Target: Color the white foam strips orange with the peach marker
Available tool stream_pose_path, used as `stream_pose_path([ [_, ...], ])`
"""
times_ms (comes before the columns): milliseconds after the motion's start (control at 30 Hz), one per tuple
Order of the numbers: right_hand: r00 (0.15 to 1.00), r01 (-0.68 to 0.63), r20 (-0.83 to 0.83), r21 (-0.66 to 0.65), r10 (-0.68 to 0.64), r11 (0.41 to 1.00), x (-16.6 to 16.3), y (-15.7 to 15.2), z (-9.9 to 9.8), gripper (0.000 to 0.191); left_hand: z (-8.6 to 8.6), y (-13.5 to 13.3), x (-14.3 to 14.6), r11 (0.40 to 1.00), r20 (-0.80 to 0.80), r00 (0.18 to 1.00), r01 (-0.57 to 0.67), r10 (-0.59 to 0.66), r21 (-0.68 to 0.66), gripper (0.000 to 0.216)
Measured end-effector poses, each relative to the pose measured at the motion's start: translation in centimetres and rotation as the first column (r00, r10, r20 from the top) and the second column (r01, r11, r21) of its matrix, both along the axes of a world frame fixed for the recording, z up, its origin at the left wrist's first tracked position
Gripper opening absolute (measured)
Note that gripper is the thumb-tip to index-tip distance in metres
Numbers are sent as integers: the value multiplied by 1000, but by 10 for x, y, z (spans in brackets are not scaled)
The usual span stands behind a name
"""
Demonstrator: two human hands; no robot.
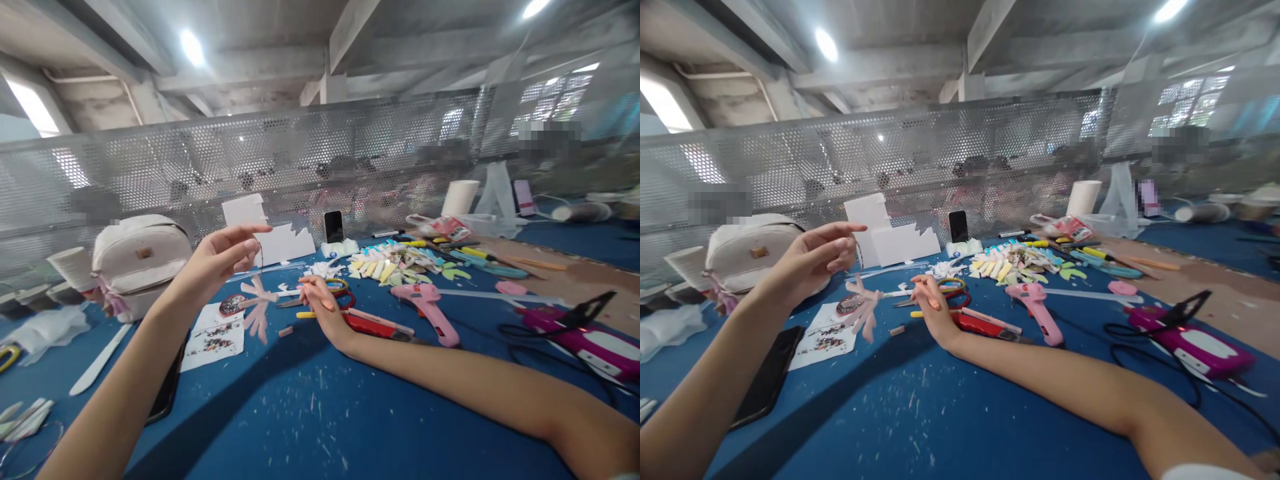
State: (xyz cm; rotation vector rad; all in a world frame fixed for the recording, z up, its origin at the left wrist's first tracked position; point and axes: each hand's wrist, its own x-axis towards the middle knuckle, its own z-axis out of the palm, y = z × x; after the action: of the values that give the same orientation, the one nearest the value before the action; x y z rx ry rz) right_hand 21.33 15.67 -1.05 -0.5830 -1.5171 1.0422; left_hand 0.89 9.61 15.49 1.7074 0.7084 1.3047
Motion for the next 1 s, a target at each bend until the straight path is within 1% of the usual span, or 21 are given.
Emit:
stream_pose_path([
  [67, 1000, -9, 11, 15, 9, 1000, 0, 0, 0, 31, -1, 1, -5, 999, -50, 999, -9, 11, 33, 16],
  [267, 995, -77, 62, 12, 76, 997, 0, -5, 1, 34, -3, 3, -11, 991, -127, 989, -58, 73, 119, 20],
  [467, 986, -128, 106, 16, 125, 992, 0, -11, 1, 31, -6, 9, -16, 987, -203, 972, -90, 116, 130, 25],
  [667, 985, -143, 102, 26, 140, 989, 1, -9, 1, 29, -10, 14, -18, 987, -205, 970, -110, 132, 119, 28],
  [833, 980, -176, 103, 24, 173, 984, 1, -9, -2, 29, -6, 8, -13, 986, -176, 977, -101, 123, 129, 27],
  [1000, 970, -222, 104, 13, 219, 975, -1, -12, -2, 34, -2, 3, -12, 986, -169, 977, -114, 133, 121, 28],
])
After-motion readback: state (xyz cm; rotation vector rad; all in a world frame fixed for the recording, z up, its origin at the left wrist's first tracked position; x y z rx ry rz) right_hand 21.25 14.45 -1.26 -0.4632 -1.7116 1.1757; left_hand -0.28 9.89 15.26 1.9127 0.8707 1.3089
